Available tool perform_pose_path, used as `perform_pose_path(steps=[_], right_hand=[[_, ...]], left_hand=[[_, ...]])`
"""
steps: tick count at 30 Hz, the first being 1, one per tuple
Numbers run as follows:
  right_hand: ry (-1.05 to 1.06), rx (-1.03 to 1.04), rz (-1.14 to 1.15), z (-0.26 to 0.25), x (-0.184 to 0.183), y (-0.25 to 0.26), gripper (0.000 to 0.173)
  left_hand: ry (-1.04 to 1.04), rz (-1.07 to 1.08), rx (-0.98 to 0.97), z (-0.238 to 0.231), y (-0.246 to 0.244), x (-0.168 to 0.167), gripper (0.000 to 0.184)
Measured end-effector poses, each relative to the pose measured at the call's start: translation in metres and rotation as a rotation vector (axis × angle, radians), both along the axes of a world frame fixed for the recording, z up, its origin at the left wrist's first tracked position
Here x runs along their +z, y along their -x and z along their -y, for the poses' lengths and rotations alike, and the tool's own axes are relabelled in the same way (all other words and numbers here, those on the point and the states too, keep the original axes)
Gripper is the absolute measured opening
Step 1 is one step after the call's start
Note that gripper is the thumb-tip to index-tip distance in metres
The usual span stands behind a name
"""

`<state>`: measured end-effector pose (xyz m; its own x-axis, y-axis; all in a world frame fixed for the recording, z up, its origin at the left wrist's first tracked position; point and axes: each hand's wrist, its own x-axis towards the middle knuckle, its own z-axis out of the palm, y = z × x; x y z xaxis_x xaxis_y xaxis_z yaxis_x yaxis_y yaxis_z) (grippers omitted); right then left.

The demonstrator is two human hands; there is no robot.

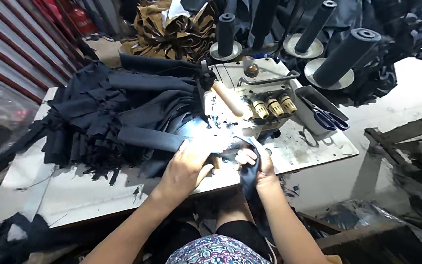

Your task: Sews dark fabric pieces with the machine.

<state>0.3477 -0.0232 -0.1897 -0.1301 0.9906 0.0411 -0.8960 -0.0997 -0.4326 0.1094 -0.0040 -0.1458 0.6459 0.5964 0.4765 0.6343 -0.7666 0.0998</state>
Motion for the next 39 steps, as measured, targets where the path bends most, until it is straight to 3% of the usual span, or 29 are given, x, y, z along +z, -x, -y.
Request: perform_pose_path(steps=[5,9,12,16,18,20,22,24,26,28,30,31,35,39], right_hand=[[0.041,-0.108,-0.063,-0.009,0.007,0.015,0.046],[0.080,-0.157,-0.001,-0.009,0.014,0.017,0.044],[0.077,-0.142,0.013,-0.008,0.012,0.015,0.045],[0.069,-0.135,0.338,0.008,0.020,0.028,0.043],[-0.065,-0.085,0.532,0.021,0.025,0.037,0.034],[-0.237,0.039,0.580,0.036,0.033,0.042,0.021],[-0.449,0.191,0.504,0.041,0.040,0.041,0.020],[-0.641,0.288,0.390,0.036,0.042,0.031,0.022],[-0.686,0.275,0.266,0.033,0.041,0.017,0.025],[-0.580,0.158,0.214,0.030,0.033,0.006,0.024],[-0.384,0.076,0.226,0.021,0.018,0.004,0.025],[-0.278,0.066,0.224,0.016,0.011,0.007,0.023],[-0.078,0.064,0.080,0.008,-0.007,0.014,0.021],[-0.094,0.035,-0.108,0.006,-0.012,-0.005,0.025]], left_hand=[[0.055,-0.004,0.110,0.005,-0.015,0.005,0.046],[0.069,0.026,0.065,-0.010,-0.016,0.008,0.041],[0.074,0.003,0.042,-0.025,-0.016,0.011,0.050],[0.187,-0.057,0.151,-0.017,-0.012,0.028,0.068],[0.208,0.089,0.146,0.006,-0.015,0.038,0.075],[0.246,0.278,0.051,0.031,-0.018,0.043,0.055],[0.319,0.442,-0.060,0.041,-0.013,0.051,0.028],[0.322,0.517,-0.060,0.038,0.006,0.070,0.018],[0.143,0.463,0.107,0.020,0.036,0.090,0.022],[-0.078,0.275,0.352,-0.010,0.066,0.099,0.025],[-0.121,0.127,0.479,-0.027,0.071,0.092,0.028],[-0.123,0.090,0.445,-0.026,0.060,0.081,0.033],[-0.149,0.080,-0.001,-0.012,0.005,0.013,0.028],[-0.033,0.041,-0.084,-0.012,0.008,-0.001,0.032]])
